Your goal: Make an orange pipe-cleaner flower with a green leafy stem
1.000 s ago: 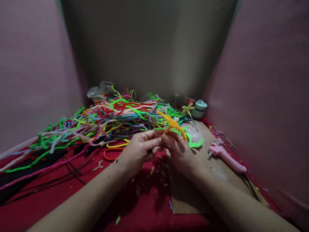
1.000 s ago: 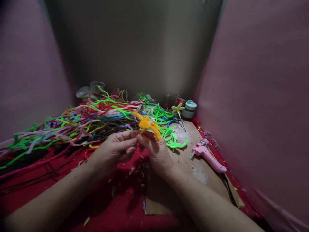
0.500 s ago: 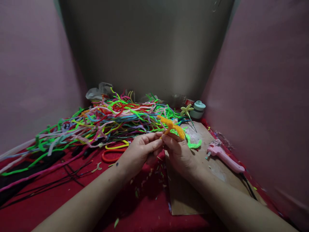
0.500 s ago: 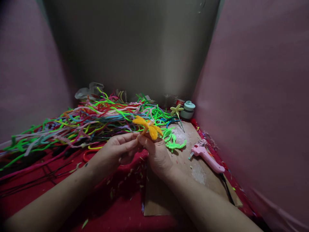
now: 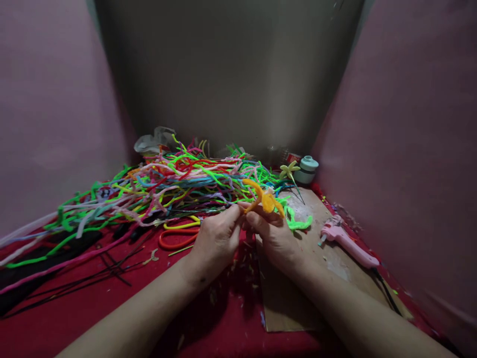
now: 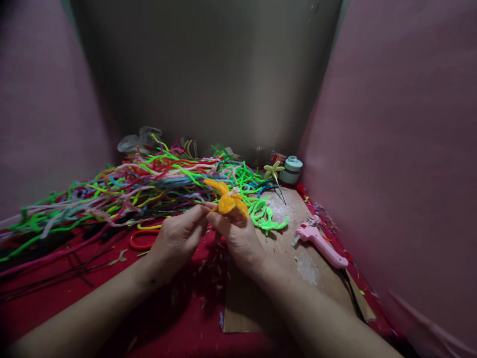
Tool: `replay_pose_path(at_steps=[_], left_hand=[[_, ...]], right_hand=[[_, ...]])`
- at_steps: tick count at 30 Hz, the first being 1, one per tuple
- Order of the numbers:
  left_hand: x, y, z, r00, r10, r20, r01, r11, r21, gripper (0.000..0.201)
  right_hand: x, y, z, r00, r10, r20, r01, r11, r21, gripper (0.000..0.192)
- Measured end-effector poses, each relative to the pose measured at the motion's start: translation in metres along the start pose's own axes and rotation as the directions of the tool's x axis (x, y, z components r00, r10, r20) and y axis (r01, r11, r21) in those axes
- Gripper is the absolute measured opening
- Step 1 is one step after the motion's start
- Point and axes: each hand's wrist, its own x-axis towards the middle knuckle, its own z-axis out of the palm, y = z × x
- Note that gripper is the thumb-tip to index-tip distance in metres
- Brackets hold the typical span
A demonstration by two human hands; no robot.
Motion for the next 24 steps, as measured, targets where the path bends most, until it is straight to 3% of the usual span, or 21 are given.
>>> replay_pose_path(at_steps=[5,9,14,18,21,24], left_hand=[[0.001,0.004,-0.003,0.994,-0.105,-0.007,0.103,0.987,-0.123,0.023],[0.004,0.011,-0.006,0.973,-0.214,0.089,0.231,0.905,-0.358,0.019],[0.009,0.017,-0.010,0.872,-0.370,0.320,0.487,0.596,-0.639,0.027],[0.008,0.010,-0.010,0.816,-0.271,0.510,0.575,0.298,-0.762,0.027],[0.008,0.000,-0.009,0.766,-0.165,0.621,0.639,0.084,-0.765,0.017],[0.008,-0.004,-0.009,0.740,-0.108,0.664,0.670,0.022,-0.742,0.010]], right_hand=[[-0.003,-0.004,-0.003,0.998,0.055,0.007,-0.055,0.998,-0.011,0.017],[-0.001,-0.006,-0.004,0.997,0.045,0.062,-0.045,0.999,-0.005,0.019],[0.003,-0.006,-0.005,0.986,0.046,0.159,-0.063,0.993,0.099,0.023],[0.004,-0.006,-0.007,0.982,0.067,0.175,-0.094,0.984,0.152,0.021],[0.005,-0.005,-0.008,0.974,0.087,0.210,-0.128,0.973,0.190,0.016],[0.005,-0.004,-0.009,0.966,0.108,0.235,-0.162,0.962,0.221,0.009]])
